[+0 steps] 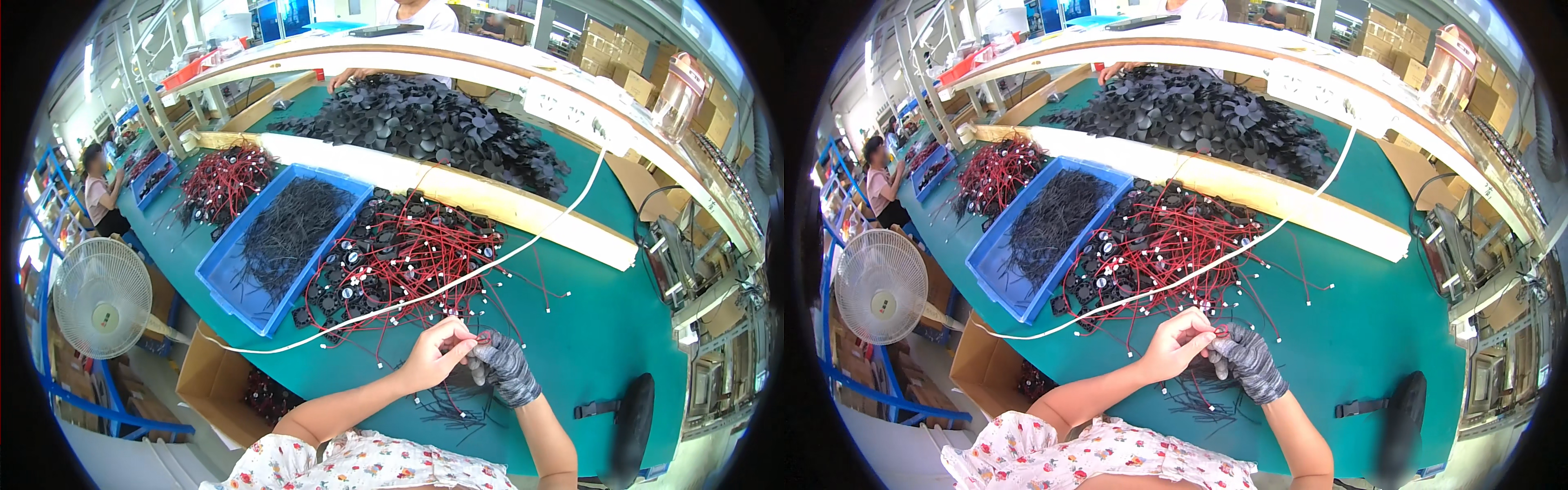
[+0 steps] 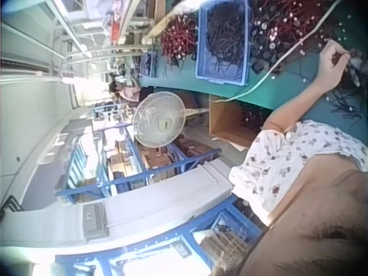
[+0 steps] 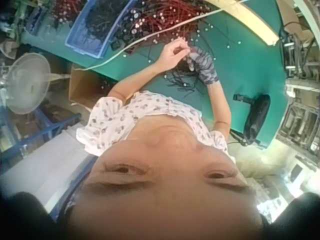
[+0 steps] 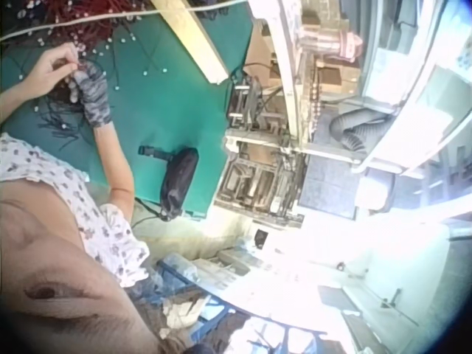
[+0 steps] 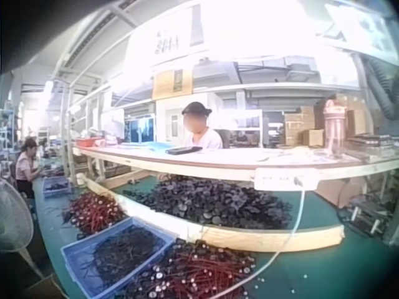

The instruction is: The person assembles small electronic components by hand at a factory workstation. They repeatedly pick up black circular parts and red wires, connect them, and place the finished units into a cardboard box.

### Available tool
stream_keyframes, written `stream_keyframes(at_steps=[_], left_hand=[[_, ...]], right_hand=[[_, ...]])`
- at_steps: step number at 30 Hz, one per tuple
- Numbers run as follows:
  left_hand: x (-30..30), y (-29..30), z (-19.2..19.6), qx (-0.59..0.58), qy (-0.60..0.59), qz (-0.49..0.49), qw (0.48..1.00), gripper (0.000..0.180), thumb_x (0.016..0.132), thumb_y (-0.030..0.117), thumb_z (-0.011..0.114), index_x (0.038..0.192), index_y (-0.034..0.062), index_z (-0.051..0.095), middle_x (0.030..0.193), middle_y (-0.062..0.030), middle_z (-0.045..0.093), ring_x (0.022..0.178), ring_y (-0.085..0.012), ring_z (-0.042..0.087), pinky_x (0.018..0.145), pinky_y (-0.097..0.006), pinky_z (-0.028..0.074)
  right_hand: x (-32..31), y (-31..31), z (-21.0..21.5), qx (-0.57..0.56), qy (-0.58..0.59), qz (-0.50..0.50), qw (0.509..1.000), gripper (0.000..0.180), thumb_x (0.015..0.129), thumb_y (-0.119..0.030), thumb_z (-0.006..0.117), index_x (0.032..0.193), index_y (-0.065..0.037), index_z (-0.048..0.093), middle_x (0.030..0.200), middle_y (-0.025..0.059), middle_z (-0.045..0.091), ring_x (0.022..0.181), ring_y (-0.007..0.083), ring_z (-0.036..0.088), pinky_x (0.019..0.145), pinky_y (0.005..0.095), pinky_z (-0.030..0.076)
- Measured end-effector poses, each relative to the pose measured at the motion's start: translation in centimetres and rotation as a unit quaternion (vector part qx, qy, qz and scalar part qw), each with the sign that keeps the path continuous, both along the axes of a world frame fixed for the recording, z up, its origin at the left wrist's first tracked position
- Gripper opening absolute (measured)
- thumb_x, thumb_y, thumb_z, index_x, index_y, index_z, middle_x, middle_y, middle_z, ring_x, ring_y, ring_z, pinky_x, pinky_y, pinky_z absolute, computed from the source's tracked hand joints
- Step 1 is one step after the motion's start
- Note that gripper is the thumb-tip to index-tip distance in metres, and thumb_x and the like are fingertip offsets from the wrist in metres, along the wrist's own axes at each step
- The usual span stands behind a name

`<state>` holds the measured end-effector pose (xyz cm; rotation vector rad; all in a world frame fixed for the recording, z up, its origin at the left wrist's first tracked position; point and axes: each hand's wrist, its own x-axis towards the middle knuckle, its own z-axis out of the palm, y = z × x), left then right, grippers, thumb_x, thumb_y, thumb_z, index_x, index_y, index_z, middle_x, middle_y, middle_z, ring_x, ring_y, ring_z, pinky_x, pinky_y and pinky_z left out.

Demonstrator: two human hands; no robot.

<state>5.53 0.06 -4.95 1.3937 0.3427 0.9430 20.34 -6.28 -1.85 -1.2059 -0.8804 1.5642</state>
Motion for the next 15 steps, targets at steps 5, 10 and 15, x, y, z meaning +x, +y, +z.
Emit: stream_keyframes(at_steps=[5, 10, 15], left_hand=[[0.2, 0.0, -1.0, -0.098, 0.05, -0.031, 0.993, 0.009, 0.088, 0.008, 0.052, 0.084, 0.0005, 0.052, 0.075, -0.001, 0.051, 0.062, -0.0067, 0.051, 0.055, -0.02, 0.043], [0.2, 0.5, -1.6, -0.18, 0.127, -0.052, 0.974, 0.01, 0.088, 0.01, 0.051, 0.081, 0.0016, 0.052, 0.068, 0.0008, 0.053, 0.055, -0.0059, 0.049, 0.052, -0.02, 0.041], [0.7, 0.7, -2.5, -0.26, 0.199, -0.098, 0.94, 0.014, 0.086, 0.015, 0.052, 0.081, 0.0023, 0.056, 0.067, 0.0006, 0.054, 0.054, -0.0075, 0.05, 0.051, -0.021, 0.041]], right_hand=[[-0.7, -0.4, -2.1, 0.198, -0.32, -0.108, 0.92, 0.019, 0.078, -0.019, 0.06, 0.068, -0.005, 0.054, 0.057, 0.0036, 0.052, 0.053, 0.0138, 0.053, 0.048, 0.0297, 0.042], [-1.0, -0.2, -1.1, 0.316, -0.676, 0.048, 0.664, 0.011, 0.075, -0.02, 0.056, 0.075, -0.009, 0.057, 0.065, 0.0088, 0.057, 0.061, 0.0244, 0.057, 0.054, 0.0369, 0.046], [0.9, -0.1, -1.5, 0.41, -0.734, 0.188, 0.507, 0.017, 0.076, -0.024, 0.053, 0.086, -0.01, 0.055, 0.076, 0.0084, 0.057, 0.071, 0.0237, 0.057, 0.059, 0.0369, 0.046]])
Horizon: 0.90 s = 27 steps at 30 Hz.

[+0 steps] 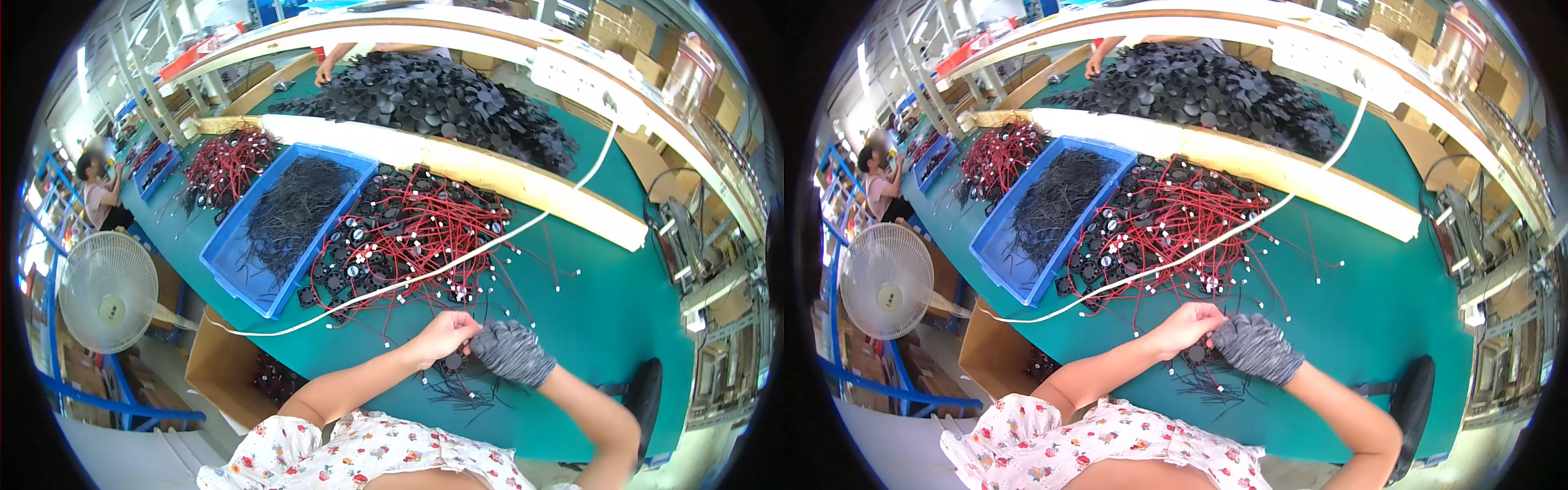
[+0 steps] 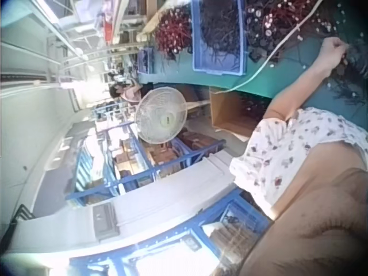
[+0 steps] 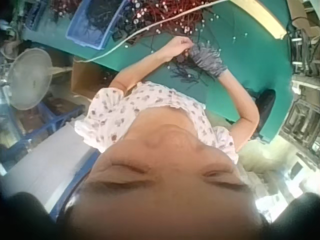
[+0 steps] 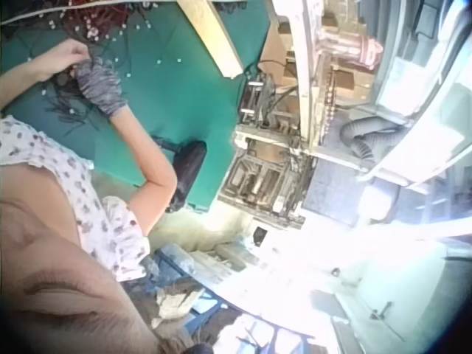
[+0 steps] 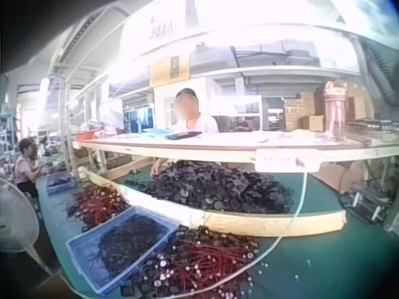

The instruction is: The person assembles small electronic components by hand at a factory workstation. They repeatedly pick up black circular parts and red wires, connect them, and place the finished units into a cardboard box.

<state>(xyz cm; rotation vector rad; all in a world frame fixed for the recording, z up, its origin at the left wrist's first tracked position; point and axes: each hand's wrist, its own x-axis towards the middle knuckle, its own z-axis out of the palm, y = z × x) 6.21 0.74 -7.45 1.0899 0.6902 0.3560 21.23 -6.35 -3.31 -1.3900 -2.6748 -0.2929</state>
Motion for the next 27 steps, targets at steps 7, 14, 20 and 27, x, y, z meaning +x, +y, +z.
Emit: stream_keyframes(at_steps=[7, 14, 20, 27], left_hand=[[-0.8, 0.3, 2.1, 0.14, -0.172, 0.165, 0.961, 0.006, 0.086, 0.007, 0.053, 0.087, 0.0016, 0.054, 0.082, -0.0024, 0.055, 0.066, -0.0084, 0.053, 0.061, -0.022, 0.044], [-0.1, -0.5, 1.8, 0.267, -0.205, 0.148, 0.93, 0.006, 0.085, 0.004, 0.055, 0.088, -0.0003, 0.054, 0.08, -0.0007, 0.05, 0.069, -0.0062, 0.053, 0.061, -0.02, 0.045], [-0.5, -0.6, 2.4, 0.106, -0.114, 0.077, 0.985, 0.007, 0.085, 0.007, 0.055, 0.081, 0.001, 0.054, 0.072, -0.0001, 0.053, 0.062, -0.0056, 0.051, 0.056, -0.019, 0.042], [-0.5, 0.1, 1.3, -0.102, -0.061, -0.027, 0.992, 0.015, 0.088, 0.017, 0.052, 0.084, 0.0032, 0.057, 0.072, -0.0021, 0.057, 0.06, -0.0085, 0.052, 0.057, -0.021, 0.043]], right_hand=[[0.0, 0.5, 1.3, -0.335, 0.698, -0.233, 0.588, 0.038, 0.089, -0.04, 0.045, 0.092, -0.004, 0.057, 0.074, 0.0051, 0.056, 0.061, 0.0142, 0.056, 0.054, 0.0262, 0.048], [-0.2, -0.1, 2.4, -0.417, 0.7, -0.181, 0.551, 0.032, 0.089, -0.032, 0.05, 0.089, -0.001, 0.056, 0.069, 0.0033, 0.055, 0.054, 0.011, 0.055, 0.051, 0.0229, 0.046], [-1.1, -0.2, 2.8, -0.084, 0.157, -0.137, 0.974, 0.009, 0.075, -0.016, 0.054, 0.078, -0.008, 0.056, 0.067, 0.0112, 0.056, 0.061, 0.0248, 0.057, 0.055, 0.0351, 0.046], [1.5, -0.8, 1.3, 0.031, 0.072, -0.015, 0.997, 0.017, 0.069, -0.018, 0.057, 0.085, -0.011, 0.055, 0.076, 0.0105, 0.055, 0.061, 0.0245, 0.055, 0.052, 0.0352, 0.045]])
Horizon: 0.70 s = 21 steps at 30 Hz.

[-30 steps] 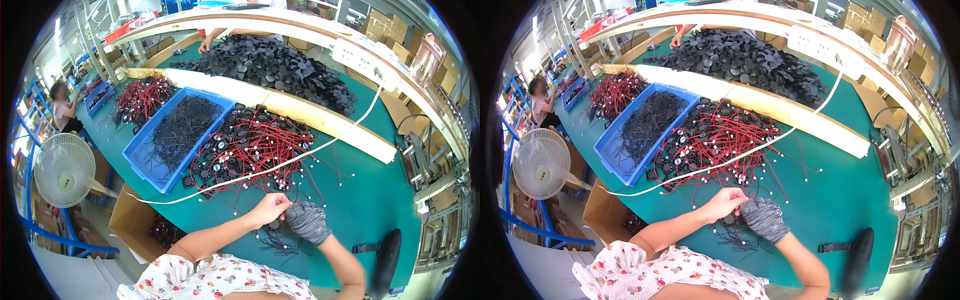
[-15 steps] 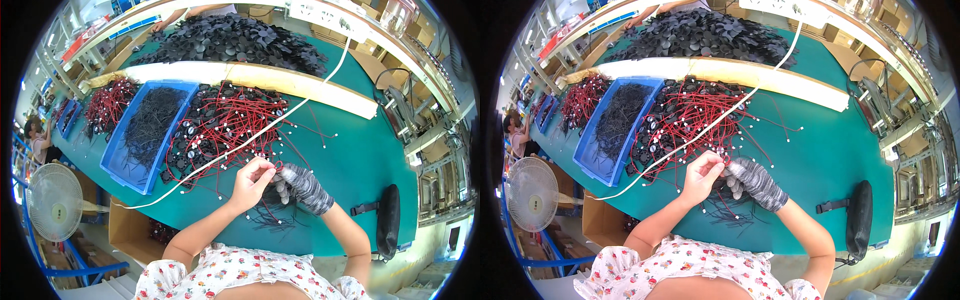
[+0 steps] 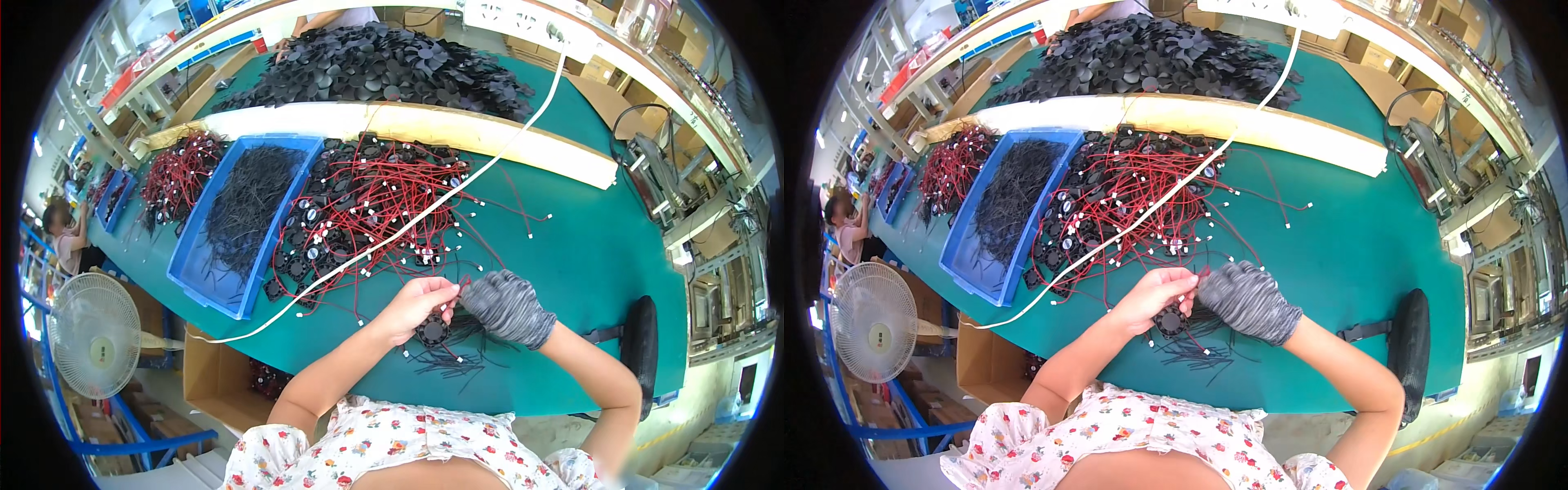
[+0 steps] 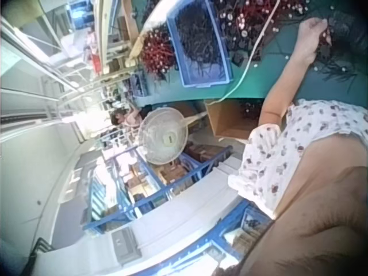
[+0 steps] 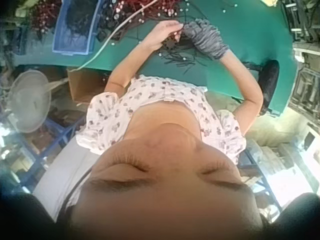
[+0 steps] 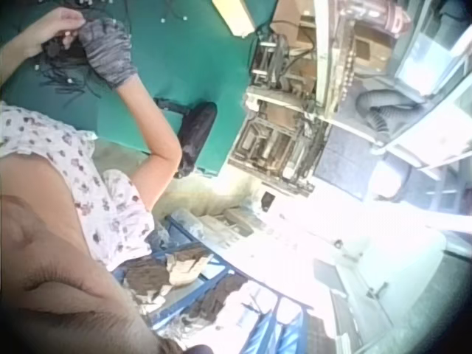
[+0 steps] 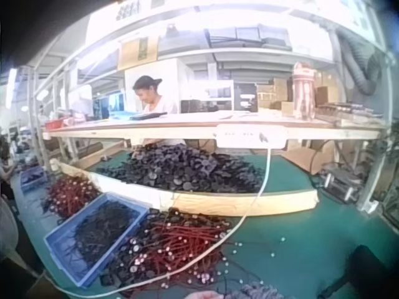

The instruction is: The person assembles small electronic components by hand at a factory workstation. They repeatedly pick up black circular parts and red wires, connect them, and place the finished units into a cardboard box.

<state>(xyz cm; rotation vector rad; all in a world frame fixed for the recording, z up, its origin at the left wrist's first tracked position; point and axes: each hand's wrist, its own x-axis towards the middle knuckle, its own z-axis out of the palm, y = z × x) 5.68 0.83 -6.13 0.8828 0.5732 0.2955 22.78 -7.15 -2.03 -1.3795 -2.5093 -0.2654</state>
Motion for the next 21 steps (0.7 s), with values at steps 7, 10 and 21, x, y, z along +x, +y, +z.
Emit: stream_keyframes(at_steps=[7, 10, 21], left_hand=[[0.2, -0.1, 0.2, 0.01, -0.072, 0.081, 0.994, 0.015, 0.088, 0.017, 0.053, 0.09, 0.0035, 0.057, 0.08, -0.0035, 0.058, 0.074, -0.01, 0.054, 0.066, -0.023, 0.044], [0.3, -0.8, 0.5, -0.013, -0.098, 0.047, 0.994, 0.014, 0.088, 0.017, 0.053, 0.089, 0.0038, 0.057, 0.079, -0.0028, 0.058, 0.076, -0.0089, 0.054, 0.066, -0.023, 0.044], [-0.3, -1.7, 0.7, -0.163, -0.152, -0.174, 0.959, 0.012, 0.089, 0.015, 0.049, 0.089, 0.0045, 0.055, 0.071, -0.0024, 0.055, 0.062, -0.0107, 0.053, 0.062, -0.026, 0.046]], right_hand=[[-2.4, -0.5, -2.1, -0.226, 0.607, -0.169, 0.742, 0.032, 0.075, -0.031, 0.069, 0.083, -0.006, 0.05, 0.068, -0.0023, 0.048, 0.064, 0.0079, 0.044, 0.059, 0.0245, 0.042], [-2.1, -0.2, -2.7, -0.203, 0.538, -0.181, 0.798, 0.04, 0.07, -0.04, 0.071, 0.077, -0.006, 0.051, 0.061, 0.0029, 0.049, 0.057, 0.0129, 0.048, 0.055, 0.0265, 0.042], [-0.4, -1.1, -0.4, -0.236, 0.392, -0.065, 0.887, 0.037, 0.083, -0.035, 0.052, 0.065, -0.003, 0.053, 0.057, 0.0121, 0.05, 0.053, 0.0291, 0.05, 0.052, 0.0335, 0.042]])
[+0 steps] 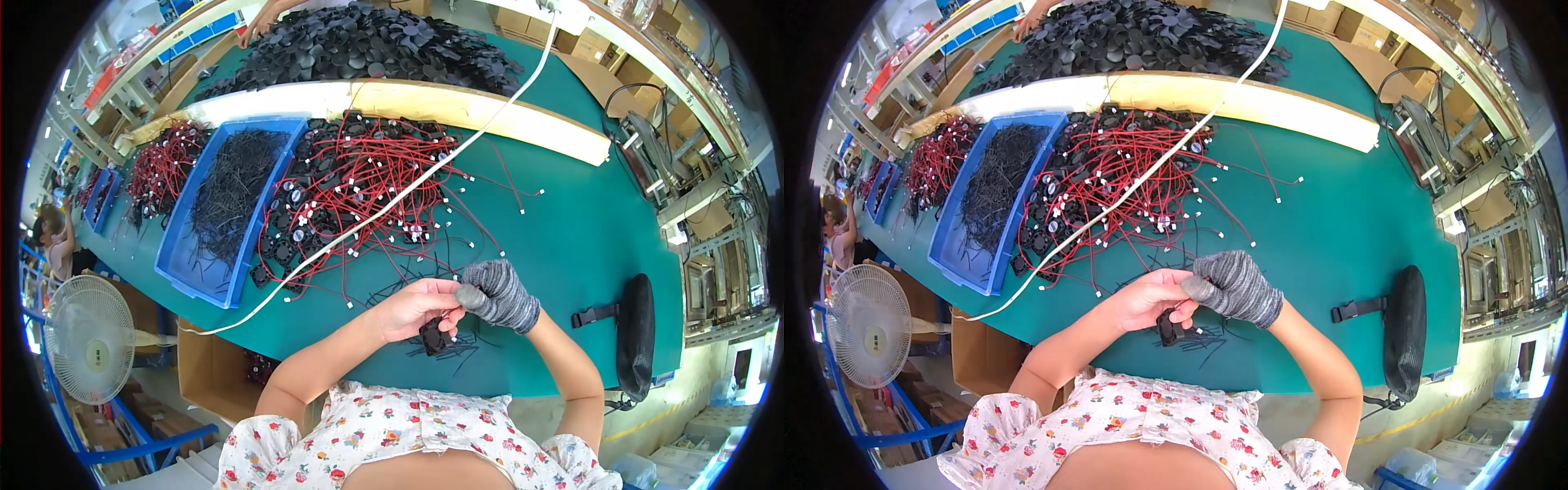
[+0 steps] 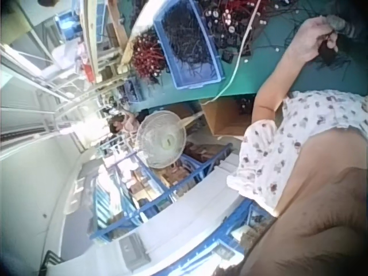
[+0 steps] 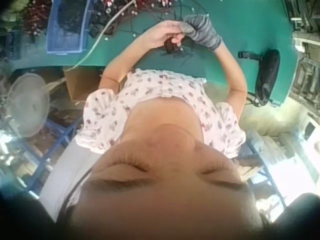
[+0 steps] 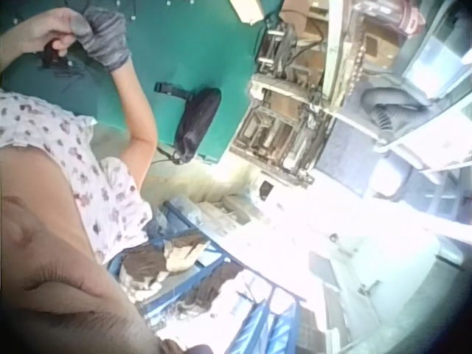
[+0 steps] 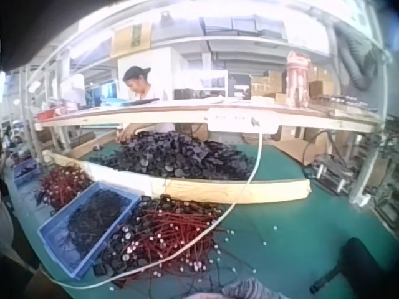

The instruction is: The person assembles small electronic components by hand at a factory workstation. They repeatedly pick up black circular parts and red wires, connect them, and place the finished units into a cardboard box.

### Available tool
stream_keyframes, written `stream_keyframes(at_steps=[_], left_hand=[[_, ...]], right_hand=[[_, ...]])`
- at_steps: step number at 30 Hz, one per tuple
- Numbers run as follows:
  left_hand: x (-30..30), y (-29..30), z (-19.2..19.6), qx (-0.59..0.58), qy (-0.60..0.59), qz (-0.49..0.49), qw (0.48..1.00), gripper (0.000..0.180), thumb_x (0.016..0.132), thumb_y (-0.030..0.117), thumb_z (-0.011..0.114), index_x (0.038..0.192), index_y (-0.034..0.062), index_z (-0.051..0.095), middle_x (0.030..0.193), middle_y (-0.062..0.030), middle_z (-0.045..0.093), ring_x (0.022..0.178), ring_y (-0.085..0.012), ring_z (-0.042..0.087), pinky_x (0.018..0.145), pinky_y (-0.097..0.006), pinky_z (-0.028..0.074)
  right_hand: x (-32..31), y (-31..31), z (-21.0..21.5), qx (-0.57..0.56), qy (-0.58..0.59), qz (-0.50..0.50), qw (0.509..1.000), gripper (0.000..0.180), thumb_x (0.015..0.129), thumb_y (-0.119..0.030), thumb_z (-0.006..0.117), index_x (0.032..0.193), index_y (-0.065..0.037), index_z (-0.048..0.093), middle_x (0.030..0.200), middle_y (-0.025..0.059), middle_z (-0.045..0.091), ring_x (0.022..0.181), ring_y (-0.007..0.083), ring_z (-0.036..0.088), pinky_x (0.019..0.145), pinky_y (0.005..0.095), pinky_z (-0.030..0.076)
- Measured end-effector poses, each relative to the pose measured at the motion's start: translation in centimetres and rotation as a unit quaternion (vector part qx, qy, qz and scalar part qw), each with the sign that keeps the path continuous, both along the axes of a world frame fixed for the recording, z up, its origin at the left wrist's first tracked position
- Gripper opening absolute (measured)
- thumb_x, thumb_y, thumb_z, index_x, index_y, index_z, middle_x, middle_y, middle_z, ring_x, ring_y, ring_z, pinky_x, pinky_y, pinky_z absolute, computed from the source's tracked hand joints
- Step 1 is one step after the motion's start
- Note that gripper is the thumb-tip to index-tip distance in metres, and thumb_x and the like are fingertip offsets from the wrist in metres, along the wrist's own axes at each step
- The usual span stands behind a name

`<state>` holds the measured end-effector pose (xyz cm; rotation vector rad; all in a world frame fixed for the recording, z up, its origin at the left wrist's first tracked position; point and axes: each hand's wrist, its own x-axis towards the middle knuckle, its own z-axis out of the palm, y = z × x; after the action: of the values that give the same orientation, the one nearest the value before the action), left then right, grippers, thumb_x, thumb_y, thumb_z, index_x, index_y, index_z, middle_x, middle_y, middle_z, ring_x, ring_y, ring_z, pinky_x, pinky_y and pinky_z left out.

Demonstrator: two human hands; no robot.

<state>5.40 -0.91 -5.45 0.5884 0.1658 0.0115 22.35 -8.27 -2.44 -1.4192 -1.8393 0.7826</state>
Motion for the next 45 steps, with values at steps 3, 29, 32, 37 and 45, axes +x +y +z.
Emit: stream_keyframes(at_steps=[3, 29, 32, 37, 45], left_hand=[[-0.1, -0.2, 0.5, 0.008, 0.013, 0.025, 1.0, 0.014, 0.089, 0.016, 0.048, 0.089, 0.0043, 0.055, 0.072, -0.002, 0.055, 0.061, -0.0104, 0.053, 0.06, -0.026, 0.047], [-17.2, -0.1, 7.3, 0.68, 0.257, 0.1, 0.679, 0.02, 0.082, 0.015, 0.058, 0.095, 0.0014, 0.059, 0.089, -0.0112, 0.062, 0.084, -0.025, 0.06, 0.073, -0.033, 0.046], [-13.6, 1.4, 7.2, 0.721, 0.193, 0.052, 0.663, 0.019, 0.081, 0.011, 0.057, 0.098, 0.0011, 0.058, 0.089, -0.0115, 0.062, 0.086, -0.0242, 0.059, 0.076, -0.032, 0.046], [-7.8, 2.7, 5.5, 0.64, 0.106, 0.086, 0.756, 0.022, 0.085, 0.014, 0.054, 0.103, 0.0011, 0.056, 0.091, -0.0098, 0.061, 0.086, -0.02, 0.06, 0.073, -0.032, 0.048], [0.0, 1.7, 2.2, 0.263, 0.127, 0.248, 0.924, 0.027, 0.089, 0.015, 0.05, 0.109, -0.0026, 0.044, 0.091, -0.0082, 0.059, 0.083, -0.0135, 0.058, 0.069, -0.026, 0.048]], right_hand=[[-0.7, -0.1, 0.6, -0.009, 0.026, -0.018, 0.999, 0.035, 0.086, -0.031, 0.049, 0.064, -0.003, 0.053, 0.056, 0.0109, 0.051, 0.053, 0.0286, 0.051, 0.053, 0.0339, 0.043], [-2.1, 9.5, -3.9, -0.065, -0.335, -0.153, 0.927, 0.06, 0.065, -0.048, 0.067, 0.109, -0.009, 0.054, 0.109, 0.0166, 0.048, 0.105, 0.0332, 0.046, 0.093, 0.0435, 0.035], [-2.0, 10.1, -3.9, -0.069, -0.317, -0.137, 0.936, 0.056, 0.065, -0.046, 0.067, 0.105, -0.009, 0.057, 0.108, 0.016, 0.048, 0.105, 0.0334, 0.046, 0.092, 0.0431, 0.036], [-0.7, 8.2, -1.4, -0.045, -0.268, -0.191, 0.943, 0.052, 0.061, -0.048, 0.07, 0.089, -0.005, 0.06, 0.098, 0.0154, 0.052, 0.095, 0.0302, 0.05, 0.084, 0.0406, 0.04], [-0.8, 3.4, 0.2, 0.11, -0.131, -0.133, 0.976, 0.048, 0.063, -0.043, 0.071, 0.087, -0.004, 0.056, 0.079, 0.0123, 0.051, 0.081, 0.0296, 0.051, 0.073, 0.0402, 0.043]])
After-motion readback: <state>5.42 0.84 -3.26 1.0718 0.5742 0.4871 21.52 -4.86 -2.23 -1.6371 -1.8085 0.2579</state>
